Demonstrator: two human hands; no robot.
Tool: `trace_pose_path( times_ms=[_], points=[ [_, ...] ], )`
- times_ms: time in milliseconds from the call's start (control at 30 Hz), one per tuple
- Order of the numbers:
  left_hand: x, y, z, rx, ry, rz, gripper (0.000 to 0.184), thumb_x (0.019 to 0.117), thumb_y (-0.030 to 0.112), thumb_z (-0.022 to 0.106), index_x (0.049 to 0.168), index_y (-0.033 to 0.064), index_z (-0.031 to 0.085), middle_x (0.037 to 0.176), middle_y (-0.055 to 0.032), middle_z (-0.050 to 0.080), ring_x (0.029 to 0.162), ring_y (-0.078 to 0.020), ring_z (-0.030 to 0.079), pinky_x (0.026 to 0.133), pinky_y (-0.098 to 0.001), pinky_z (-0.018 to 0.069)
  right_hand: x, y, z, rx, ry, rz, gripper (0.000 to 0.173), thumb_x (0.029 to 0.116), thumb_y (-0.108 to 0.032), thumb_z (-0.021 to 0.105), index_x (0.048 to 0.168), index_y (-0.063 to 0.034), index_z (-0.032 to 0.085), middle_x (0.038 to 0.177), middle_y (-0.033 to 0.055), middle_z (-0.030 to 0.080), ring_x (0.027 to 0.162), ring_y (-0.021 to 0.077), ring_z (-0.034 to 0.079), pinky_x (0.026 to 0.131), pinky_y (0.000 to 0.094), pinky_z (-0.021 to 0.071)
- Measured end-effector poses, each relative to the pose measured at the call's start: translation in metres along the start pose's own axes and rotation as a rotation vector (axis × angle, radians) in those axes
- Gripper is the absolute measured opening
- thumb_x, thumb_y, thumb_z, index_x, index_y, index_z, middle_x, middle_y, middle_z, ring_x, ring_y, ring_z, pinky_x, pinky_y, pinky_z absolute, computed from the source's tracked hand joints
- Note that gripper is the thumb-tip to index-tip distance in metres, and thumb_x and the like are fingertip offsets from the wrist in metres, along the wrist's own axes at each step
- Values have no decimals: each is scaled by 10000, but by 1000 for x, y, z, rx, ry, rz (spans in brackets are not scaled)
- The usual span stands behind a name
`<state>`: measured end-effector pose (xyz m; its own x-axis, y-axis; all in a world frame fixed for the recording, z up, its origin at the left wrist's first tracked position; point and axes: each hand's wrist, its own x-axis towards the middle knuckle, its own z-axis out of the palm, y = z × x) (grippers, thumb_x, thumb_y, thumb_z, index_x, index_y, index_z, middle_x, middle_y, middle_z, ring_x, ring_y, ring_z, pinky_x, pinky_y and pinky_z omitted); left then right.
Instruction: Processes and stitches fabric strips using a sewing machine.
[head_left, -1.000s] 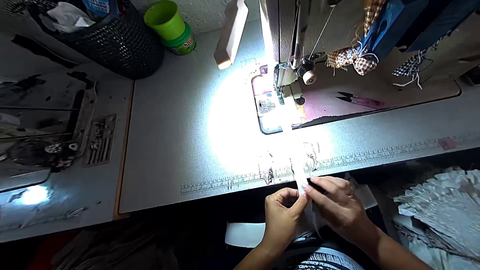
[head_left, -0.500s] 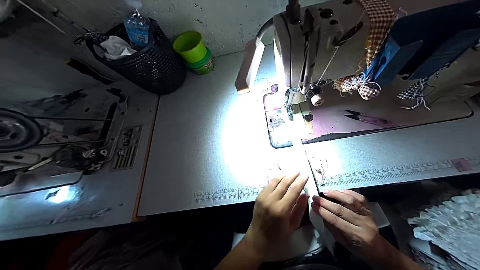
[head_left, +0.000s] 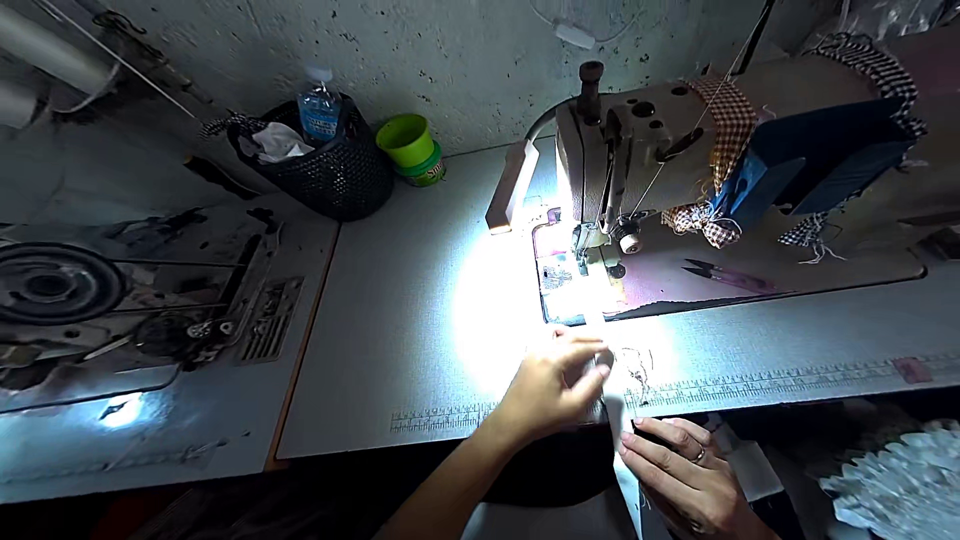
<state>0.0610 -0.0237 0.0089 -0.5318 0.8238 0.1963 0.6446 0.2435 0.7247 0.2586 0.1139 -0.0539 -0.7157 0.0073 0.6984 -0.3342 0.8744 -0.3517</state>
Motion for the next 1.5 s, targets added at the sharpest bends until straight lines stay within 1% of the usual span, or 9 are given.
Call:
trace_pose_path(
  times_ms=[67,200,433,667,833,933,1100,1400,1500],
  points=[
    [26,-9,-15,-15,40,-70,296,1038,203,526,1194,62,736,1157,-56,735,1068,-88,685,950,-301,552,3,-2,-5,6,-27,14,185,1016,-155,582,1032,-148,766,1136,-16,758,1245,155,591,1127,317,365],
    [74,-33,-33,86,92,-76,367,1036,54,421,1356,21,597,1362,-110,635,1265,-180,596,1084,-370,469,6,-7,-6,16,-53,47,193,1011,-137,576,1033,-139,768,1134,-4,760,1254,164,598,1140,319,372],
    [104,-41,-36,133,168,-149,240,1011,1,453,1146,-27,649,1044,-153,678,966,-213,647,865,-392,521,7,-10,-8,91,-62,71,178,1005,-100,575,1041,-86,748,1114,58,758,1222,174,636,1135,320,405],
    [104,-27,-40,212,138,-117,283,1016,-16,413,1115,-55,675,1087,-218,692,1010,-322,665,893,-474,515,7,-12,-9,57,-77,95,202,1008,-109,552,1032,-83,750,1105,66,760,1209,179,641,1134,320,398],
    [105,-28,-40,187,150,-191,234,1058,81,455,1075,-6,671,927,-151,690,850,-245,664,773,-433,529,5,-14,-6,43,-68,112,198,1013,-117,558,1029,-83,752,1108,63,761,1210,177,643,1136,320,399],
    [113,-38,-38,181,176,-137,246,991,2,464,1040,-13,705,957,-99,707,919,-129,646,840,-323,504,6,-14,-4,44,-63,108,200,1006,-115,557,1033,-84,753,1106,64,761,1203,178,643,1130,322,403],
    [113,-41,-38,249,117,-112,264,983,-30,469,1022,-46,730,1010,-191,700,1032,-276,655,918,-433,494,6,-15,-3,24,-51,116,213,1010,-121,541,1037,-83,749,1112,60,762,1206,176,644,1129,316,402],
    [118,-66,-26,176,229,-11,275,897,-35,480,908,15,750,929,-119,725,959,-202,676,852,-386,513,36,-5,12,-28,-23,222,233,968,-115,557,1009,-80,784,1061,56,774,1128,181,683,1076,333,454],
    [118,-62,-29,115,174,-78,313,948,-52,456,1007,-5,759,1002,-141,729,1016,-206,668,898,-386,504,49,1,19,-84,-21,237,221,934,-117,573,931,-83,791,1016,43,783,1078,195,708,1041,351,488]
  ],
)
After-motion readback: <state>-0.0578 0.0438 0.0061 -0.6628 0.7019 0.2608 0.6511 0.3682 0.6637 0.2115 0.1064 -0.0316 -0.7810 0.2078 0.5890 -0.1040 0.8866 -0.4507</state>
